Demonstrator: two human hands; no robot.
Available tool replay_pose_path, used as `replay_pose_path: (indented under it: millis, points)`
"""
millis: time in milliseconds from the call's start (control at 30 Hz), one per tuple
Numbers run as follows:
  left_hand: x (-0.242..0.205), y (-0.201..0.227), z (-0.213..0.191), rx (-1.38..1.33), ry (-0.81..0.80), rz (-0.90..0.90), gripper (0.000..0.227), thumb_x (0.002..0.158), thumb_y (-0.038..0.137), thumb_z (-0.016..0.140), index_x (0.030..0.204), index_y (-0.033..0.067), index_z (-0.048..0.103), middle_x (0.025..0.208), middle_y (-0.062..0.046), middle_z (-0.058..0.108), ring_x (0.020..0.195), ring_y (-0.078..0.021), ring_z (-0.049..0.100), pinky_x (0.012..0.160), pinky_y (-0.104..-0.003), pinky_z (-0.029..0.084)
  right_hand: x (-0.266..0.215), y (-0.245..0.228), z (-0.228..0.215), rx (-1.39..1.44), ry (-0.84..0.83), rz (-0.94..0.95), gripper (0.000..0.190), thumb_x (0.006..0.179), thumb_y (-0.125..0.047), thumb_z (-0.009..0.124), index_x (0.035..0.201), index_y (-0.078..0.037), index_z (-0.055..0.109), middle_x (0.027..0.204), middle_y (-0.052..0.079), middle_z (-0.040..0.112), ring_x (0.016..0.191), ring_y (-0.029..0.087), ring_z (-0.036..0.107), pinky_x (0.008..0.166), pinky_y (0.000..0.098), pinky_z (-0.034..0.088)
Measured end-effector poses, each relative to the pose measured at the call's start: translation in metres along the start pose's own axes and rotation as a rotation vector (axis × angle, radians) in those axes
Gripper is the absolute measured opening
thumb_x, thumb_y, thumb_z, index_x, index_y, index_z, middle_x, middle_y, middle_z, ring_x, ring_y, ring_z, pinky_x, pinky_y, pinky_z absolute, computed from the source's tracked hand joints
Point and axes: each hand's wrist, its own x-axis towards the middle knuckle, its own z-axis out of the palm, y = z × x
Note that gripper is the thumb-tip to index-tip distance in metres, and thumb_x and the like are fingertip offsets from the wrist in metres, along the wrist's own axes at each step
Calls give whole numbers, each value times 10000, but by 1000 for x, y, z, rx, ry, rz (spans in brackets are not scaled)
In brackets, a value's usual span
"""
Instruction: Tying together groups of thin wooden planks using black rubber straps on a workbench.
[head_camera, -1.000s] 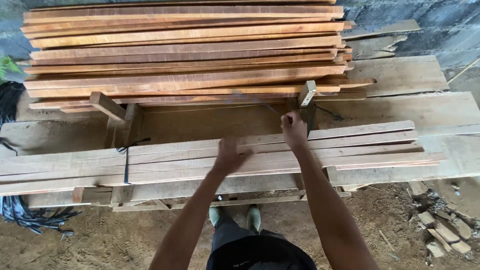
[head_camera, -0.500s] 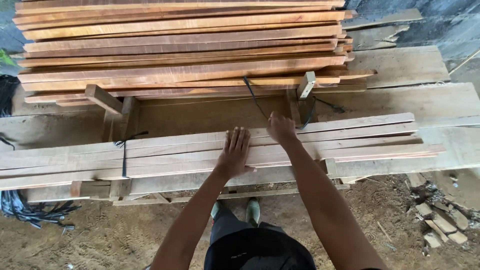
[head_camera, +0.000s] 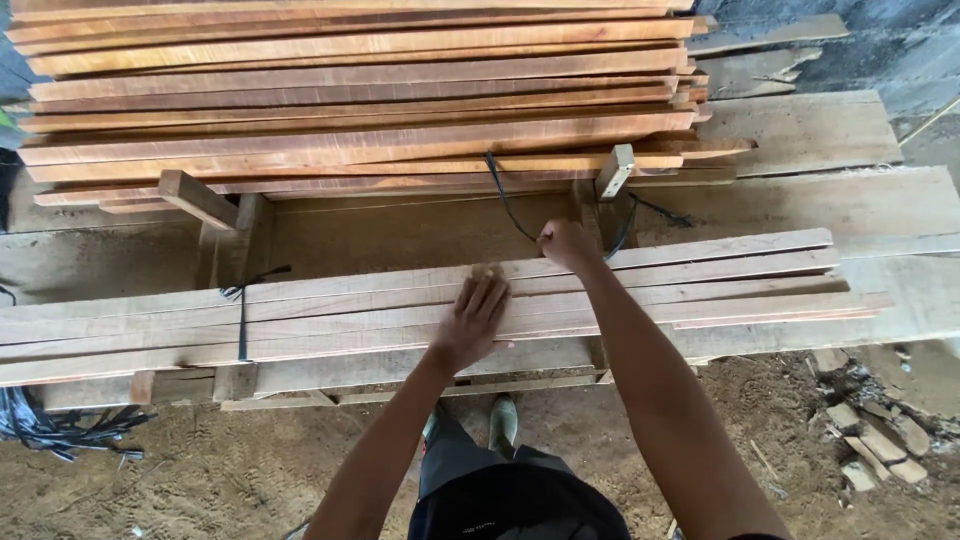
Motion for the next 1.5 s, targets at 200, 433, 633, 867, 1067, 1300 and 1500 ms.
replay_pose_path:
  millis: [200, 433, 633, 867, 1067, 1300, 1500]
  points:
    - [-38, 38, 66, 122, 134, 88, 1035, 614, 557, 882, 1458, 61, 545, 1500, -152, 513, 1414, -429, 455, 1206, -666, 321, 22, -1, 9, -37, -92, -6, 307, 869, -302, 618, 1087, -192, 805, 1084, 186, 786, 1110, 446, 712, 988, 565, 534]
    - [-79, 64, 104, -401, 105, 288, 265, 959, 292, 712, 1141, 99, 706, 1203, -109, 692, 1139, -324, 642, 998, -469, 502, 0, -12, -1, 10, -34, -50, 227, 829, -207, 661, 987, -167, 819, 912, 132, 788, 916, 407, 758, 862, 518, 583]
    - [-60, 62, 142, -421, -369, -89, 408, 1069, 365, 456, 1387, 129, 550, 1301, -147, 638, 1127, -352, 681, 901, -495, 564, 8, -11, 0, -6, -80, 12, 157, 779, -188, 624, 729, -170, 772, 705, 113, 724, 743, 393, 734, 717, 477, 574]
    - [-29, 77, 161, -342, -346, -209, 372, 1062, 454, 429, 1179, 159, 624, 1040, -82, 710, 951, -278, 709, 821, -442, 543, 0, -23, -18, 43, -173, -26, 213, 724, -176, 620, 512, -175, 644, 471, 58, 568, 481, 283, 621, 585, 374, 495]
    - [-22, 91, 160, -289, -205, -291, 290, 1020, 442, 510, 1052, 180, 631, 921, -43, 671, 832, -265, 688, 734, -416, 532, -10, -29, -21, -37, -238, -70, 177, 687, -206, 603, 590, -120, 724, 603, 147, 666, 621, 380, 705, 604, 471, 519]
    - [-40, 101, 171, -200, -35, -370, 236, 971, 428, 604, 903, 204, 638, 782, 1, 625, 693, -249, 663, 632, -386, 519, -36, -60, -57, -79, -201, -55, 221, 692, -204, 596, 704, -63, 766, 714, 183, 720, 765, 428, 749, 690, 510, 562]
    - [-75, 97, 187, -110, 124, -438, 249, 929, 416, 685, 775, 225, 645, 663, 39, 586, 574, -236, 641, 545, -361, 508, -46, -53, -47, -139, 10, -74, 531, 876, -528, 562, 827, -50, 788, 793, 219, 750, 837, 457, 750, 770, 558, 572]
